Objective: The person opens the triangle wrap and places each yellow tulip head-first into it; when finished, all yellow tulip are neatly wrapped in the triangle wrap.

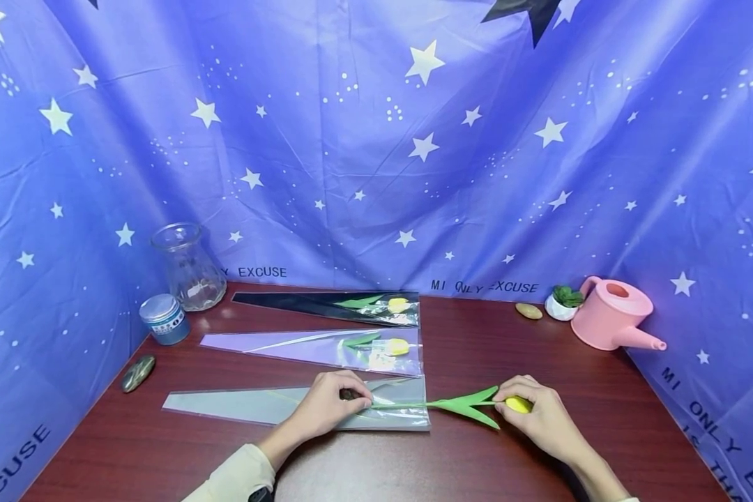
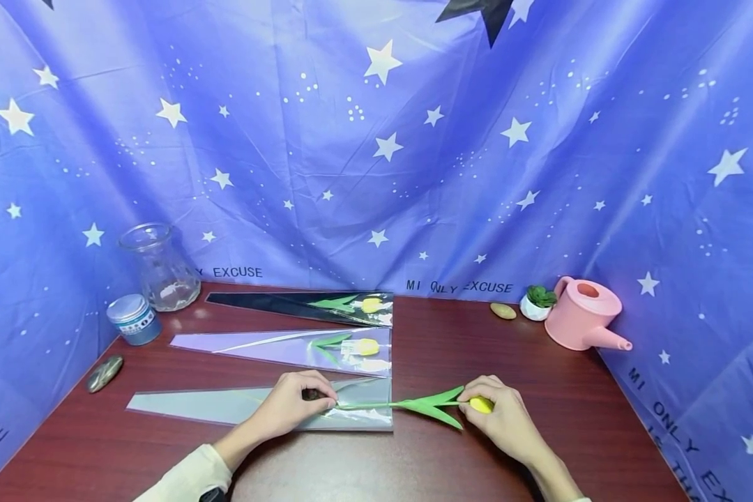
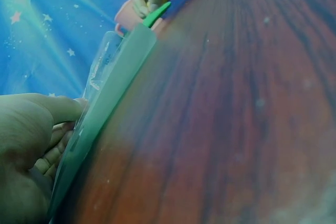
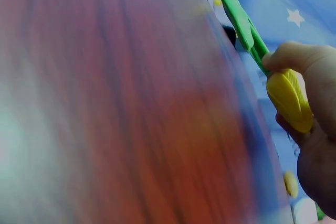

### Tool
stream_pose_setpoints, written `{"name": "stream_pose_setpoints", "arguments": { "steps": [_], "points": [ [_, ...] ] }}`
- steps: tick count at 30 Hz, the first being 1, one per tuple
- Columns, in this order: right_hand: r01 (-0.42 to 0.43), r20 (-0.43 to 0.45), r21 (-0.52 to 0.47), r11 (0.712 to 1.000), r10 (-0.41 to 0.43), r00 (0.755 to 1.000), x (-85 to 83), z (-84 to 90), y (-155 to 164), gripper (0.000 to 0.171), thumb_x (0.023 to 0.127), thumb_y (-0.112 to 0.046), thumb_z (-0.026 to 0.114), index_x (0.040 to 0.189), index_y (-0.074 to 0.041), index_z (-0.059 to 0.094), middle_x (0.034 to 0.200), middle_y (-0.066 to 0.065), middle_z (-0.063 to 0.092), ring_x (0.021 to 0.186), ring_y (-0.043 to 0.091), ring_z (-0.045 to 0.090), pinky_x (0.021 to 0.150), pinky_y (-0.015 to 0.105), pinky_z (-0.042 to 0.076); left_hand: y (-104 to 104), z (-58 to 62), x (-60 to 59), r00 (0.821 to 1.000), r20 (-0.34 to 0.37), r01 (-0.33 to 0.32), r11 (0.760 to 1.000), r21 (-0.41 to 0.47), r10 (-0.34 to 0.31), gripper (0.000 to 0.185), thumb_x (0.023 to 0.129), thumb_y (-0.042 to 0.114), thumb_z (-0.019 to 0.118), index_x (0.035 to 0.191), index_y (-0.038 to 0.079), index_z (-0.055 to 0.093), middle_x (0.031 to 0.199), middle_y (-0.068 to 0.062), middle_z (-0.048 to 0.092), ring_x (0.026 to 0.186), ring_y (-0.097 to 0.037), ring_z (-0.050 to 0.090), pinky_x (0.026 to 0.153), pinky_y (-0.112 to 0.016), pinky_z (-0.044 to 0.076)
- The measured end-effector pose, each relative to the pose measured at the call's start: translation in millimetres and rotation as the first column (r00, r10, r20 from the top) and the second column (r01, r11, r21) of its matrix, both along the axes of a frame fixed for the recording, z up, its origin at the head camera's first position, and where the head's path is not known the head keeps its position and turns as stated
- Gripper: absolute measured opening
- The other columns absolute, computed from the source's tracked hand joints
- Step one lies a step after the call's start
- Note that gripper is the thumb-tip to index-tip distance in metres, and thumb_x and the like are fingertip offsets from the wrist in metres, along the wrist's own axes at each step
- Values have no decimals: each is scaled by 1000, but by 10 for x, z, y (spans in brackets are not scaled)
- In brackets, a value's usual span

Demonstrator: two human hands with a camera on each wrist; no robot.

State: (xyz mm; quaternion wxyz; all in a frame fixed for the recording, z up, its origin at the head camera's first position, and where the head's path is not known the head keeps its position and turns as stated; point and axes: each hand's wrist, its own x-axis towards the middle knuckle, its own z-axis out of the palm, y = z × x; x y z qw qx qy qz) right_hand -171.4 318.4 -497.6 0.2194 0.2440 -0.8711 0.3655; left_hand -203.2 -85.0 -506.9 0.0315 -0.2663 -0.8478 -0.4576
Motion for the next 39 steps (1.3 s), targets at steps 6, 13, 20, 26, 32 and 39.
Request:
{"name": "stream_pose_setpoints", "arguments": {
  "steps": [6,13,20,26,32,39],
  "points": [
    [27,21,-2,1000,-26,999,42,33,-260,34,72,5,87,84,-25,77,89,-10,72,86,3,62,73,10,44,39,11,-37,999,-35,-10,1000,-1,10,8,86,19,84,86,27,82,90,17,76,89,1,67,84,-22,52],
    [40,44,-12,999,-40,998,68,33,-597,34,72,5,86,83,-26,77,88,-13,71,86,1,62,73,11,44,47,37,-68,999,-33,3,1000,-7,-3,10,85,18,84,88,28,82,92,15,75,93,0,67,87,-23,54],
    [53,100,-19,998,-51,994,55,1,-850,31,75,1,86,82,-27,77,88,-15,71,86,2,62,70,17,48,38,34,-79,999,-41,15,1000,-8,-15,10,87,19,83,88,29,81,92,15,75,94,-1,67,87,-23,54],
    [55,166,-23,998,-51,985,40,-42,-955,30,78,-1,86,83,-29,78,88,-16,72,87,3,60,67,19,48,34,24,-78,999,-44,20,1000,-14,-21,8,87,19,83,88,27,82,92,16,75,92,0,66,85,-22,53],
    [50,182,-21,999,-45,982,26,-70,-947,27,78,-7,87,87,-30,78,91,-16,73,89,2,59,68,19,47,28,19,-85,999,-47,20,1000,-19,-21,7,87,20,83,88,27,82,91,17,76,94,-1,67,88,-23,53],
    [44,277,-42,998,-31,960,42,-31,-783,24,79,-22,90,99,-26,78,97,-12,74,87,1,62,71,20,49,26,6,-92,999,-37,18,999,-31,-19,6,88,22,83,87,28,82,92,18,76,95,-1,67,91,-24,53]
  ]
}}
